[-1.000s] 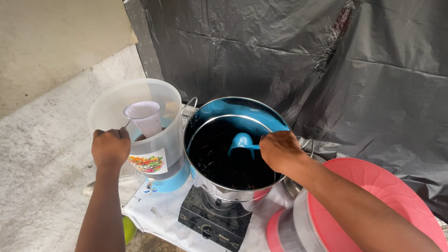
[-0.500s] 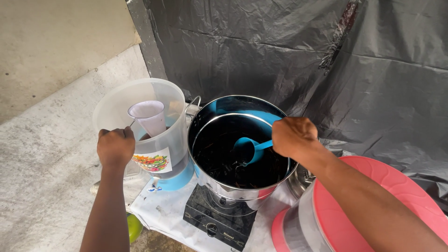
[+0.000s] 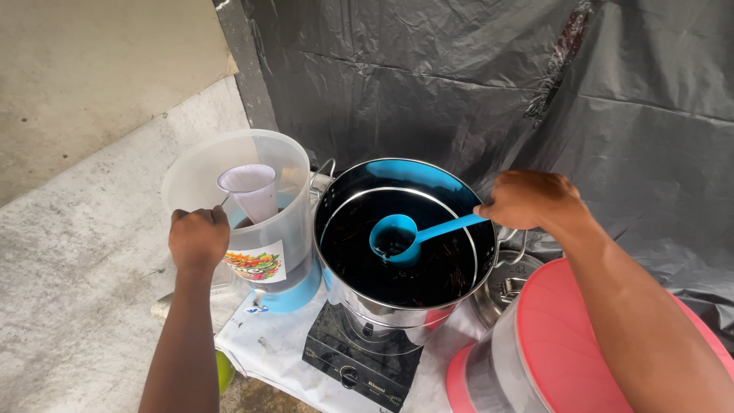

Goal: Filtering tea by scooping it from a large pot into a filter bag placed over a bucket.

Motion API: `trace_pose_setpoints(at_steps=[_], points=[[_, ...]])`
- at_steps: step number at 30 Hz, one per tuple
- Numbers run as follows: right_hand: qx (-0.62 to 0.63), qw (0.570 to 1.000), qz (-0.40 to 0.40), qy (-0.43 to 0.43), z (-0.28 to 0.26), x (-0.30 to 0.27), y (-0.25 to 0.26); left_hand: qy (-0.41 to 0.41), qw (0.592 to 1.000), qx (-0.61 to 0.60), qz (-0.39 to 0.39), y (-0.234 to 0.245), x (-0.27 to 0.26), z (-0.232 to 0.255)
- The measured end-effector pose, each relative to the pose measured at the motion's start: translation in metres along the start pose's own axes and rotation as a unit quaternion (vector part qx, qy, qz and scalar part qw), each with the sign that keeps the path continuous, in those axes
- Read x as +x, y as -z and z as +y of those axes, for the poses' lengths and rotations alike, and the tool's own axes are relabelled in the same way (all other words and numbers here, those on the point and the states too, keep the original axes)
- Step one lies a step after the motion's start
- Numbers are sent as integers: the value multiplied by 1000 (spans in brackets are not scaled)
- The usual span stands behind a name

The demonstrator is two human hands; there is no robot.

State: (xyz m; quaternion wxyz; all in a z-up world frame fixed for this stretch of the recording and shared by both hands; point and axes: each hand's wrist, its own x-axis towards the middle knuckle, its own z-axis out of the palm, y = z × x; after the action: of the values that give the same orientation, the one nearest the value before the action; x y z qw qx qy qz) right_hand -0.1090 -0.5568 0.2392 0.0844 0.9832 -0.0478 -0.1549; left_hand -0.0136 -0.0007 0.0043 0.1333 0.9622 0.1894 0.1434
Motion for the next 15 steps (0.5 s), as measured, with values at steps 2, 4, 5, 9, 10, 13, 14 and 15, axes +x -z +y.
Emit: trace_pose_setpoints(at_steps=[2,4,5,9,10,13,14,15], points=[[13,1000,6,-1,7,4,1,-1,1000,-7,6,-4,1,-3],[28,1000,11,-3,11,4,6,-3,1000,-12,11,-1,-1,-2],[60,998,8,-1,13,2,10,-4,1000,-5,9,4,-4,1],[140,990,0,-2,35,18,8,4,1000,-23,4,7,-5,5],[140,990,1,-1,38,18,10,5,1000,-24,5,-4,1,-1],[144,989,-7,7,45,17,19,-36,995,-58,71,-22,14,-11],[160,987,-5,10,47,14,22,-26,996,-66,60,-19,12,-9],[176,984,-2,13,49,12,24,-15,996,-75,48,-17,10,-7]])
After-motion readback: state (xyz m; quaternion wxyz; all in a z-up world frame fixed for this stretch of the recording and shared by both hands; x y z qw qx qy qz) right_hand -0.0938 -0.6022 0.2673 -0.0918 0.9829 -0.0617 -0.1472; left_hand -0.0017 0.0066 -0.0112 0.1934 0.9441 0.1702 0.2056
